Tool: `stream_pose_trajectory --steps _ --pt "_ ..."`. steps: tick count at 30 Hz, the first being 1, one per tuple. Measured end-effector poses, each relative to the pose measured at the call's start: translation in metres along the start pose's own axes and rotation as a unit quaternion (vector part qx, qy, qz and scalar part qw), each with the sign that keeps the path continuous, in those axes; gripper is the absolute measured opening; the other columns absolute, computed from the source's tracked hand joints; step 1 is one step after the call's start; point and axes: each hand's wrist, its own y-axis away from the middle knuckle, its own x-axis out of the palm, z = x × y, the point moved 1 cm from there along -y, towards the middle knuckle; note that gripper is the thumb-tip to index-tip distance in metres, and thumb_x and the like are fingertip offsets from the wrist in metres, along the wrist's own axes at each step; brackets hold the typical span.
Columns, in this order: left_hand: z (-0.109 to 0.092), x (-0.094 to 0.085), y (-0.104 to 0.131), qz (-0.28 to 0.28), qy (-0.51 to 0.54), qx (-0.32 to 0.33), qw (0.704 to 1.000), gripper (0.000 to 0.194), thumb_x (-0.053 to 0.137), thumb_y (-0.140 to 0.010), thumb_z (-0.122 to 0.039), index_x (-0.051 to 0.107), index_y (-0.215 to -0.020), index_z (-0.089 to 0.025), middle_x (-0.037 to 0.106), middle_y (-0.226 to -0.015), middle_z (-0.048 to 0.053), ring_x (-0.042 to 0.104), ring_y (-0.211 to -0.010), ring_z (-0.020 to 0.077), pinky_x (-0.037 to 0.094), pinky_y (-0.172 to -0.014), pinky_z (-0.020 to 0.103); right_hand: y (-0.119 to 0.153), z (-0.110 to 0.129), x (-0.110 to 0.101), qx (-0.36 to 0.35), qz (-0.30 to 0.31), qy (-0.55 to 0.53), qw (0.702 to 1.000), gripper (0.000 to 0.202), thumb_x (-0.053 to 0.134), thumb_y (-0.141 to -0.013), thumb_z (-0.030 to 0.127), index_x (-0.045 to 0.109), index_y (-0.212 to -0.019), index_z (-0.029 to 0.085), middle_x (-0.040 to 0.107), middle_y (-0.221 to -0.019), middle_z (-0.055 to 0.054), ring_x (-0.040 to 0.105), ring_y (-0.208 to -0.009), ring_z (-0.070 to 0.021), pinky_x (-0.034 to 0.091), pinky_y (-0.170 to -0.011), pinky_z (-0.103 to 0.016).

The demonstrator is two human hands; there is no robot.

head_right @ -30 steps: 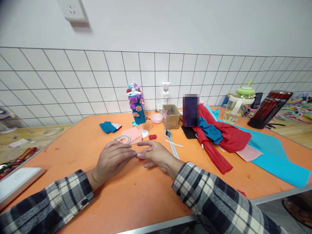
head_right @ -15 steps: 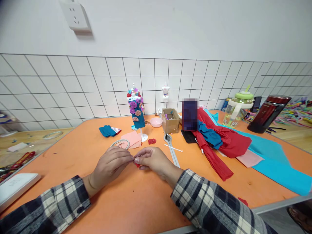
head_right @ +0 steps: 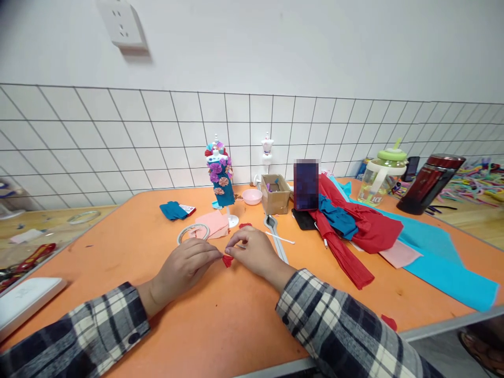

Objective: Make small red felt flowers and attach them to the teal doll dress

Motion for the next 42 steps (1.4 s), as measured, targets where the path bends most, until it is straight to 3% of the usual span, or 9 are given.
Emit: stream_pose_trajectory --steps 3,11,18,25,29,31,33,37,42 --pt "-0.001 0.003 -0.002 0.001 0.029 -0.049 0.998 0.018 0.051 -0.092 -0.011 0.066 -0.098 -0.020 0.074 -0.085 0.004 0.067 -0.078 0.0164 0.050 -0.072 0.030 0.004 0.008 0.000 -0.063 -0.040 0.066 0.995 0.004 0.072 -0.074 0.017 0.073 -0.073 0.022 0.064 -0.100 -0.005 0.058 -0.100 -0.0205 0.044 -0.088 -0.035" --pt "-0.007 0.008 -0.004 -0.018 0.075 -0.183 0.980 0.010 0.056 -0.090 -0.017 0.066 -0.089 -0.020 0.074 -0.083 0.002 0.069 -0.077 0.0168 0.051 -0.071 0.028 0.017 0.025 0.002 -0.190 -0.097 0.195 0.957 0.006 0.067 -0.083 0.020 0.073 -0.083 0.021 0.063 -0.098 -0.007 0.056 -0.094 -0.0215 0.043 -0.083 -0.036" --pt "-0.009 0.005 -0.004 -0.036 0.160 -0.325 0.931 0.017 0.063 -0.085 -0.024 0.063 -0.101 -0.021 0.075 -0.083 -0.001 0.070 -0.079 0.0161 0.052 -0.076 0.026 0.021 0.027 0.003 -0.233 -0.110 0.269 0.928 0.009 0.063 -0.087 0.023 0.073 -0.086 0.022 0.065 -0.097 -0.006 0.055 -0.091 -0.0209 0.038 -0.078 -0.035" --pt "-0.005 0.008 -0.009 -0.026 0.212 -0.421 0.882 0.011 0.064 -0.081 -0.029 0.072 -0.080 -0.022 0.074 -0.077 0.000 0.068 -0.074 0.0178 0.052 -0.071 0.028 0.024 0.031 0.004 -0.244 -0.099 0.309 0.914 0.016 0.057 -0.091 0.025 0.071 -0.083 0.021 0.066 -0.086 -0.005 0.052 -0.080 -0.0186 0.034 -0.075 -0.035" --pt "-0.003 0.007 -0.008 -0.059 0.242 -0.457 0.854 0.013 0.065 -0.080 -0.031 0.072 -0.080 -0.021 0.075 -0.081 0.002 0.068 -0.077 0.0198 0.053 -0.070 0.030 0.020 0.029 0.007 -0.154 -0.080 0.217 0.961 0.009 0.061 -0.084 0.020 0.069 -0.080 0.018 0.064 -0.083 -0.004 0.054 -0.081 -0.0181 0.037 -0.075 -0.033" --pt "-0.002 0.006 -0.007 -0.064 0.220 -0.430 0.873 0.013 0.063 -0.082 -0.031 0.072 -0.081 -0.021 0.073 -0.083 0.003 0.067 -0.080 0.0204 0.053 -0.074 0.032 0.017 0.026 0.010 -0.051 -0.053 0.106 0.992 0.009 0.060 -0.081 0.019 0.068 -0.076 0.017 0.062 -0.076 -0.003 0.054 -0.075 -0.0156 0.039 -0.069 -0.029" --pt "-0.001 0.005 -0.006 -0.076 0.160 -0.377 0.909 0.013 0.062 -0.083 -0.030 0.072 -0.081 -0.022 0.071 -0.096 0.006 0.065 -0.092 0.0224 0.052 -0.083 0.036 0.015 0.021 0.014 0.085 0.003 -0.048 0.995 0.016 0.058 -0.082 0.027 0.067 -0.074 0.016 0.056 -0.069 0.000 0.050 -0.064 -0.0123 0.038 -0.057 -0.025" --pt "-0.001 0.004 -0.005 -0.089 0.041 -0.296 0.950 0.012 0.061 -0.085 -0.027 0.072 -0.082 -0.022 0.061 -0.115 0.009 0.057 -0.110 0.0257 0.046 -0.094 0.043 0.017 0.016 0.019 0.273 0.083 -0.343 0.895 0.025 0.068 -0.076 0.040 0.065 -0.085 0.017 0.047 -0.072 0.004 0.036 -0.050 -0.0063 0.036 -0.040 -0.019" --pt "-0.002 0.001 -0.007 -0.067 0.001 -0.256 0.964 0.011 0.057 -0.088 -0.023 0.067 -0.086 -0.021 0.063 -0.103 0.008 0.059 -0.099 0.0232 0.048 -0.087 0.040 0.020 0.014 0.023 0.355 0.142 -0.507 0.773 0.029 0.068 -0.078 0.042 0.064 -0.089 0.015 0.047 -0.070 0.004 0.032 -0.045 -0.0034 0.035 -0.037 -0.015"
